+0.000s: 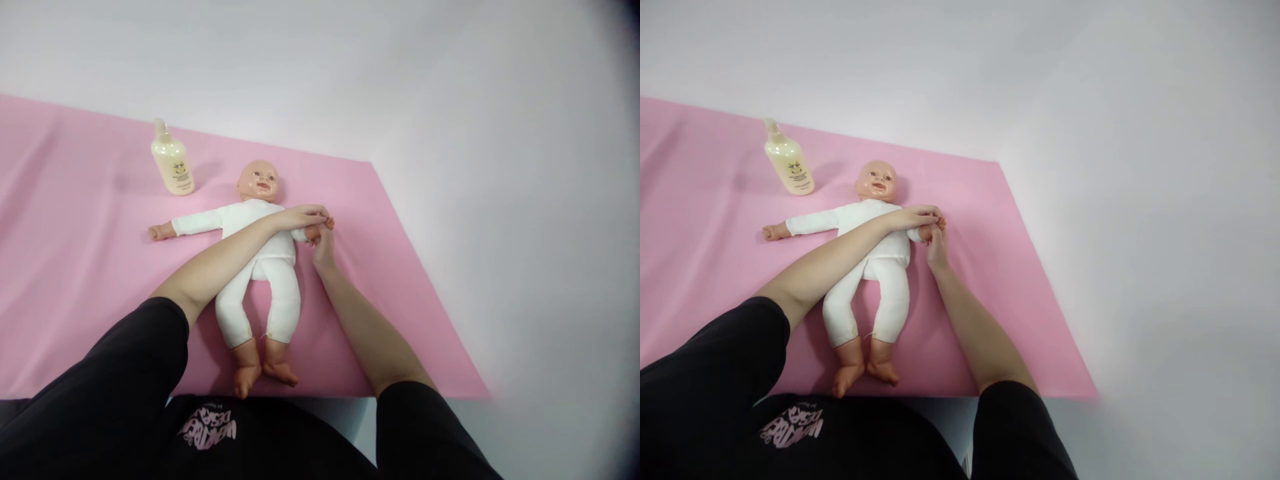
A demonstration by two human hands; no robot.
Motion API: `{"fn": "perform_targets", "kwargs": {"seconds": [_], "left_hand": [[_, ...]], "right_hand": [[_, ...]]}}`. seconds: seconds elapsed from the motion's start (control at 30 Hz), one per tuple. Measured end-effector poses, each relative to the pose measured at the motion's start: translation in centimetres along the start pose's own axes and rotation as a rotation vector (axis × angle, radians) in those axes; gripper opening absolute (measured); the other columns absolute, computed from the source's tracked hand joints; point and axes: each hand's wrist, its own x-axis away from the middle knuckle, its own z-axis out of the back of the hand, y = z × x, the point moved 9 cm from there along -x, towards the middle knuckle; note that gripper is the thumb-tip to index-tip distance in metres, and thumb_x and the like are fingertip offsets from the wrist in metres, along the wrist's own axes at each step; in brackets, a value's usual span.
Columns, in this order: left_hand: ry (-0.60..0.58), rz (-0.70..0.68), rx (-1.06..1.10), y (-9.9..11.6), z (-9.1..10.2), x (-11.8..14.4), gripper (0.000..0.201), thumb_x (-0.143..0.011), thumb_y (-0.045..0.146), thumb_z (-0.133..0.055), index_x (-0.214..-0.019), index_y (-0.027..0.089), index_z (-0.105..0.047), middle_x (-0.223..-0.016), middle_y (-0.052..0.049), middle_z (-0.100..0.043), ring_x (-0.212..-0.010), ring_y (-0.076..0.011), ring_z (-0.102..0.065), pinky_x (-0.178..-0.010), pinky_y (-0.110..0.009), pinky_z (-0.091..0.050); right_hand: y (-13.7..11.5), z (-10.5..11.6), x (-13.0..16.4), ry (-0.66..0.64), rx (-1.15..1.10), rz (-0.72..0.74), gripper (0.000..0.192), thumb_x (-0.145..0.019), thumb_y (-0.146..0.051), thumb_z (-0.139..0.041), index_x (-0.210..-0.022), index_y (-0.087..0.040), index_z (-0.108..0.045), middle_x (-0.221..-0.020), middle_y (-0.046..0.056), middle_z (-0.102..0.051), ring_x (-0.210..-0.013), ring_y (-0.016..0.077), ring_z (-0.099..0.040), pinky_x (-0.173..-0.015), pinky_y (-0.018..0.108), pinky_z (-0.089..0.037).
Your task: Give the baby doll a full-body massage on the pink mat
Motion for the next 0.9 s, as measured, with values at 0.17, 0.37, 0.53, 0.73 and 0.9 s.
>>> {"fn": "perform_targets", "kwargs": {"seconds": [0.17, 0.37, 0.53, 0.73, 0.9], "left_hand": [[-0.023, 0.009, 0.019, -0.11, -0.27, 0.28, 0.008, -0.098, 0.019, -0.067, -0.093, 0.013, -0.063, -0.080, -0.001, -0.070, -0.057, -0.0103, -0.065, -0.072, -0.029, -0.058], [-0.049, -0.008, 0.022, -0.12, -0.25, 0.06, 0.007, -0.099, 0.019, -0.065, -0.094, 0.013, -0.064, -0.082, -0.002, -0.071, -0.060, -0.0100, -0.065, -0.066, -0.024, -0.055], [-0.021, -0.008, 0.000, 0.26, -0.09, 0.19, 0.007, -0.098, 0.019, -0.063, -0.099, 0.013, -0.066, -0.084, -0.003, -0.071, -0.065, -0.0106, -0.066, -0.063, -0.021, -0.053], [-0.020, -0.017, -0.004, 0.58, -0.25, 0.33, 0.007, -0.097, 0.018, -0.063, -0.096, 0.012, -0.067, -0.087, -0.004, -0.071, -0.065, -0.0112, -0.066, -0.063, -0.022, -0.055], [-0.031, -0.050, -0.037, 0.63, -0.20, -0.09, 0.011, -0.099, 0.017, -0.061, -0.093, 0.012, -0.069, -0.091, -0.005, -0.072, -0.071, -0.0117, -0.068, -0.072, -0.025, -0.056]], "right_hand": [[-0.58, 0.04, 0.25, 0.020, -0.023, 0.019, 0.046, -0.084, -0.071, -0.057, -0.084, -0.024, -0.059, -0.059, -0.005, -0.045, -0.050, 0.0116, -0.038, -0.043, 0.025, -0.031], [-0.98, 0.12, 0.53, 0.036, -0.002, 0.020, 0.040, -0.082, -0.063, -0.063, -0.078, -0.023, -0.057, -0.058, -0.007, -0.044, -0.051, 0.0100, -0.039, -0.045, 0.024, -0.031], [-0.94, 0.16, 0.58, 0.065, 0.008, 0.016, 0.040, -0.080, -0.060, -0.067, -0.071, -0.024, -0.053, -0.055, -0.008, -0.040, -0.050, 0.0094, -0.035, -0.046, 0.025, -0.030], [-0.80, -0.02, 0.49, 0.039, 0.032, 0.029, 0.043, -0.085, -0.067, -0.061, -0.080, -0.025, -0.053, -0.060, -0.006, -0.042, -0.052, 0.0114, -0.038, -0.046, 0.027, -0.031], [-0.34, 0.01, 0.25, 0.038, -0.023, 0.015, 0.052, -0.087, -0.075, -0.054, -0.093, -0.024, -0.060, -0.064, -0.004, -0.050, -0.050, 0.0113, -0.042, -0.043, 0.026, -0.031]]}}
